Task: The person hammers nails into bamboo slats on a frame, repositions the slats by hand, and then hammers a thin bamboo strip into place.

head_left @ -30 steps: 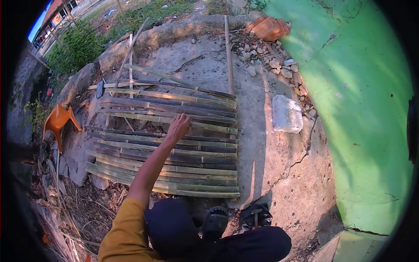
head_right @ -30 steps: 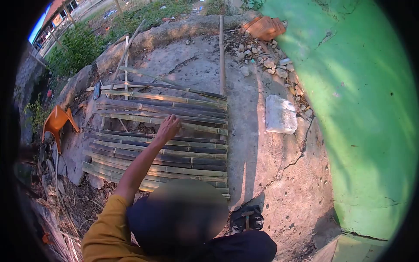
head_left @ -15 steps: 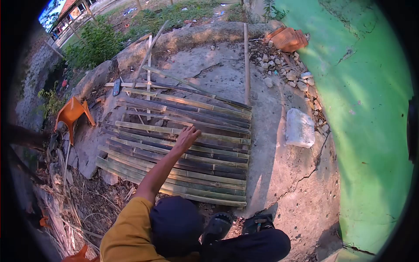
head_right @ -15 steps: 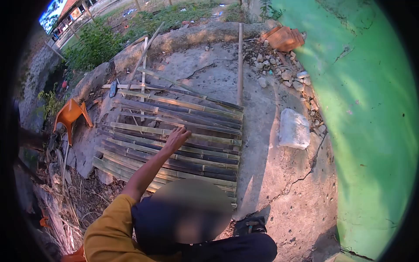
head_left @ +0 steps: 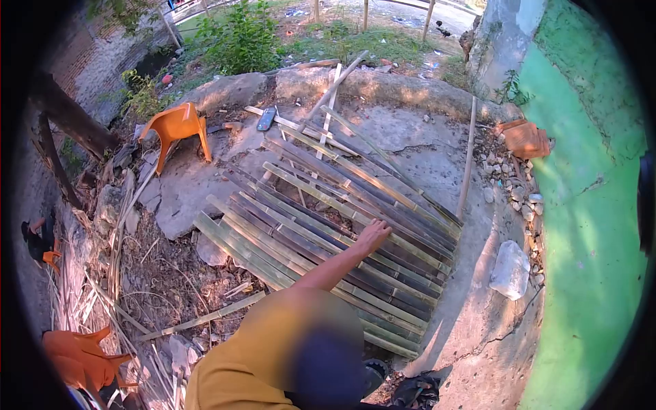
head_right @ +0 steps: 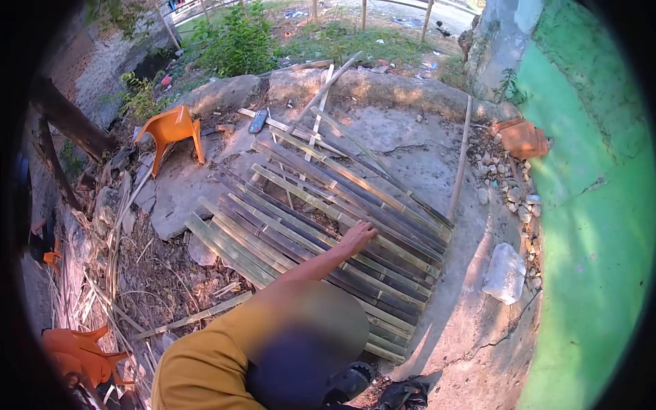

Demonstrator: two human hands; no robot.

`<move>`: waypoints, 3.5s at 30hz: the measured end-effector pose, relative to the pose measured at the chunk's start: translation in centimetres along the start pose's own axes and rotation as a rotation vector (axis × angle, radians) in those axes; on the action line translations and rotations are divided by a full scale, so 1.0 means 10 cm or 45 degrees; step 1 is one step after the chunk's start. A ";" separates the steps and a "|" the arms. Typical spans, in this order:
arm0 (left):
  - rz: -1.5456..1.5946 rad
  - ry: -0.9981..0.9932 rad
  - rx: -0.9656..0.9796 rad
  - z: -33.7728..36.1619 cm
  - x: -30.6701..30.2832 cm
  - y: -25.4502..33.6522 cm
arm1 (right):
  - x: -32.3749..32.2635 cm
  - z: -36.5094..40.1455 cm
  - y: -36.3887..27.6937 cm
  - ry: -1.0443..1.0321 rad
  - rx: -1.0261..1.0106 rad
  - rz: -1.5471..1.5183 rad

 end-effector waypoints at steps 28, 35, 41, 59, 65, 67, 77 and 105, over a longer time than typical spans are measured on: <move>-0.129 -0.121 -1.020 4.33 -1.21 -0.12 | -1.51 -0.68 0.04 0.146 -0.540 0.005; -0.038 -0.309 -1.288 5.86 -1.08 -0.28 | -1.48 -0.88 -1.44 -0.019 -0.725 0.389; -0.243 -0.182 -1.440 6.13 -1.04 -0.90 | -1.04 -1.02 -1.85 -0.314 -0.851 0.394; 0.327 -0.527 -0.047 1.98 -2.47 2.12 | -1.64 1.22 -4.49 0.439 -1.663 0.628; 0.056 -0.576 0.316 1.01 -1.89 2.43 | -1.60 -0.02 -3.62 0.382 -1.334 0.245; 0.078 -0.402 0.413 0.85 -1.95 2.20 | -1.56 -0.48 -3.25 0.372 -1.199 0.003; -0.546 0.271 -0.181 1.10 -2.50 -1.43 | -1.30 -2.02 -2.63 0.346 -0.890 0.045; -0.163 -0.080 -0.926 1.89 -2.11 -4.99 | -0.98 -2.84 -2.39 0.520 -0.145 -0.702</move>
Point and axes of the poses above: each hand's wrist, its own z-axis away from the middle knuckle, its own x-axis out of the palm, y = z × x, the point moved 6 cm from there along -z, towards the middle knuckle, and after that the axes turned 5 degrees about -y, right-handed, at the moved point
